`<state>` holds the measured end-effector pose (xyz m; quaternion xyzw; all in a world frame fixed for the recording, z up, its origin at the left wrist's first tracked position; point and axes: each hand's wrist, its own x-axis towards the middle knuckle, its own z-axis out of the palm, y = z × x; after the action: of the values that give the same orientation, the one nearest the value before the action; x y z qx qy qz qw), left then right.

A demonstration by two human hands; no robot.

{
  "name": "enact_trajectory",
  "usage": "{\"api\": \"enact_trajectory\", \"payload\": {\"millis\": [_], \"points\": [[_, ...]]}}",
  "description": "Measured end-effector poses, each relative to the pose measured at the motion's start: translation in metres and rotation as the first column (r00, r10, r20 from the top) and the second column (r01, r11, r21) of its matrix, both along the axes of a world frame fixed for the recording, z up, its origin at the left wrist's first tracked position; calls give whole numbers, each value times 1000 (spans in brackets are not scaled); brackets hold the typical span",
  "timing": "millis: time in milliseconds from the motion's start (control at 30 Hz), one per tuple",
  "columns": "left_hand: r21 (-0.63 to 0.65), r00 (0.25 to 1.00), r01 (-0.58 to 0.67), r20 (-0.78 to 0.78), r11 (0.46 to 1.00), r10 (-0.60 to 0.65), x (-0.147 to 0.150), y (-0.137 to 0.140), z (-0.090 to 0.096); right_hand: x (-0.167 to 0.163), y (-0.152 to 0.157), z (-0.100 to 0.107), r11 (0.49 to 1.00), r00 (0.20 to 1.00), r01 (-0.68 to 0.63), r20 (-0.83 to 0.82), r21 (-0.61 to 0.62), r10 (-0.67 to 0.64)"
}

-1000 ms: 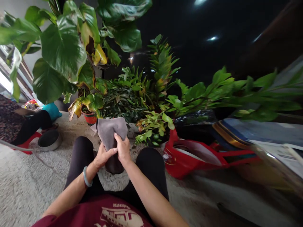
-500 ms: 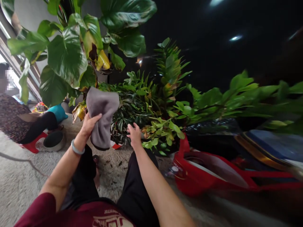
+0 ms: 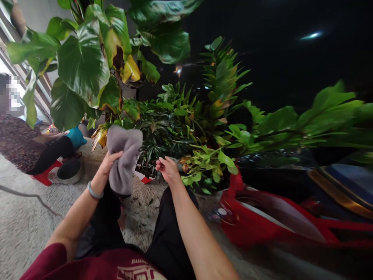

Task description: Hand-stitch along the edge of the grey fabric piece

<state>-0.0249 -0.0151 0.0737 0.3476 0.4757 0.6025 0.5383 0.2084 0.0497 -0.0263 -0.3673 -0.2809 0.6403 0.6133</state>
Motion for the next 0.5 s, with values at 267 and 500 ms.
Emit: {"api": "enact_trajectory", "payload": {"millis": [267, 500], "points": [[-65, 999, 9, 35, 998, -6, 15, 46, -18, -2, -2, 3, 999, 1000, 23, -5, -39, -24], [-171, 997, 58, 52, 984, -49, 1, -15, -39, 13, 1, 0, 999, 1000, -7, 9, -33, 7]]}}
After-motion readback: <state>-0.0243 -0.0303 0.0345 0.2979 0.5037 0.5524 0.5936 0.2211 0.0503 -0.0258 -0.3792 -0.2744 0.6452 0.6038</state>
